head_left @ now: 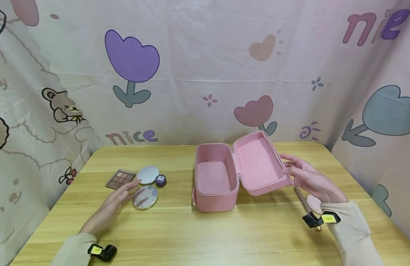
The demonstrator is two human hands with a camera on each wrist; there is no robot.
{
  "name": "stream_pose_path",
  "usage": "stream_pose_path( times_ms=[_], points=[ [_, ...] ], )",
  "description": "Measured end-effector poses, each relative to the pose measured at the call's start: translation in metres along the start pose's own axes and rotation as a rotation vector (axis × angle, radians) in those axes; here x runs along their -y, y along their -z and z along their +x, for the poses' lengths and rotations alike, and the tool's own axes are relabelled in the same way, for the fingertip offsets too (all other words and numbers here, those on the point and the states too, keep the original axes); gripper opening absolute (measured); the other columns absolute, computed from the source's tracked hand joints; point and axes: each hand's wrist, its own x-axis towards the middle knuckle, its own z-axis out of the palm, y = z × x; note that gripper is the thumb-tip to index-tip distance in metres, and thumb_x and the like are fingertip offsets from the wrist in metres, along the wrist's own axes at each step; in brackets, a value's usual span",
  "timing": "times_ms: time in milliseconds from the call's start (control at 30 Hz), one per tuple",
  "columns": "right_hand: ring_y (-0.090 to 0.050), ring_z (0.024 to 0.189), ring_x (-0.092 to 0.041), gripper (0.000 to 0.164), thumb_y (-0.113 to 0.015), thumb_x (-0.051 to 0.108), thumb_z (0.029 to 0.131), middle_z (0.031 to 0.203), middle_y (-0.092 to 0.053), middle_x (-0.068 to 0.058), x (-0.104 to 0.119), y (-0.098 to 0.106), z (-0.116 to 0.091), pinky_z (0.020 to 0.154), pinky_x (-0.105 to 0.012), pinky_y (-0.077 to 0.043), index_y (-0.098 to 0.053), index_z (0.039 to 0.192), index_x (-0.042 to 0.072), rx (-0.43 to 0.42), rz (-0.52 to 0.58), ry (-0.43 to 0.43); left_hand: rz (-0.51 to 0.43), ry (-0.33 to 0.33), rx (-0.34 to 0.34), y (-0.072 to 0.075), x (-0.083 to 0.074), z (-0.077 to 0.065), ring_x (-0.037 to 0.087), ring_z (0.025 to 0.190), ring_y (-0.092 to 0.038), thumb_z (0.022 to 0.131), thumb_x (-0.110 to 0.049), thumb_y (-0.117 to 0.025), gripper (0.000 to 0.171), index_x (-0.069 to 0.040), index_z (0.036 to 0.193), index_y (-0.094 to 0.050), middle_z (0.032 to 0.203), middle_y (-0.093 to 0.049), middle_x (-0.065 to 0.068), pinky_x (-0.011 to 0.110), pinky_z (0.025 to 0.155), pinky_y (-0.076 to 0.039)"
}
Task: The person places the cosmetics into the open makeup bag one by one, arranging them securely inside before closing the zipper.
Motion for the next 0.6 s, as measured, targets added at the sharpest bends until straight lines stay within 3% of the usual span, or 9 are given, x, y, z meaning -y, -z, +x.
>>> stream_pose_path(
  times_ms=[167, 267, 367, 500, 600],
  points=[
    [-0.060, 0.108, -0.021, 0.042, -0.043, 0.000, 0.098, 0.127, -0.051, -0.006, 0.0001, 0.0005, 0.0010, 0.085, -0.041, -0.053, -0.032, 0.139, 0.005, -0.008, 0.004, -0.003, -0.020, -0.052, 0.028, -0.0007, 0.0055, 0.0025, 0.003, 0.133, -0.034, 0.106, -0.016, -0.012, 0.049, 0.009, 0.147, -0.024, 0.148, -0.037, -0.014, 0.015, 0.104, -0.028],
    [-0.060, 0.108, -0.021, 0.042, -0.043, -0.001, 0.098, 0.128, -0.051, -0.006, 0.0000, 0.0007, 0.0008, 0.086, -0.041, -0.053, -0.032, 0.138, 0.005, -0.004, 0.008, -0.003, -0.003, -0.002, 0.033, -0.0009, 0.0068, 0.0029, -0.001, 0.130, -0.035, 0.107, -0.017, -0.014, 0.048, 0.007, 0.147, -0.024, 0.146, -0.038, -0.015, 0.012, 0.102, -0.026],
    [-0.060, 0.108, -0.021, 0.041, -0.043, -0.001, 0.099, 0.127, -0.052, -0.006, -0.0004, 0.0005, -0.0001, 0.086, -0.040, -0.053, -0.033, 0.138, 0.006, 0.005, 0.018, -0.001, 0.060, 0.081, 0.012, -0.0026, 0.0057, 0.0030, -0.003, 0.128, -0.036, 0.107, -0.017, -0.017, 0.048, 0.009, 0.147, -0.023, 0.150, -0.036, 0.003, 0.010, 0.100, -0.026],
    [-0.060, 0.108, -0.021, 0.042, -0.042, 0.000, 0.099, 0.128, -0.052, -0.006, -0.0007, 0.0001, -0.0009, 0.086, -0.040, -0.053, -0.031, 0.139, 0.006, 0.005, 0.015, -0.003, 0.154, 0.205, -0.041, -0.0064, 0.0022, 0.0043, 0.022, 0.139, -0.026, 0.107, -0.016, -0.029, 0.047, 0.007, 0.148, -0.025, 0.151, -0.024, 0.030, 0.046, 0.113, -0.018],
    [-0.059, 0.109, -0.021, 0.046, -0.043, 0.001, 0.099, 0.128, -0.051, -0.006, -0.0002, 0.0000, 0.0001, 0.086, -0.041, -0.053, -0.026, 0.142, 0.002, -0.009, 0.012, -0.011, 0.201, 0.272, -0.049, -0.0074, 0.0012, 0.0069, 0.046, 0.138, -0.015, 0.103, -0.015, -0.045, 0.055, 0.003, 0.150, -0.023, 0.151, -0.021, 0.031, 0.066, 0.105, -0.012]
  ],
)
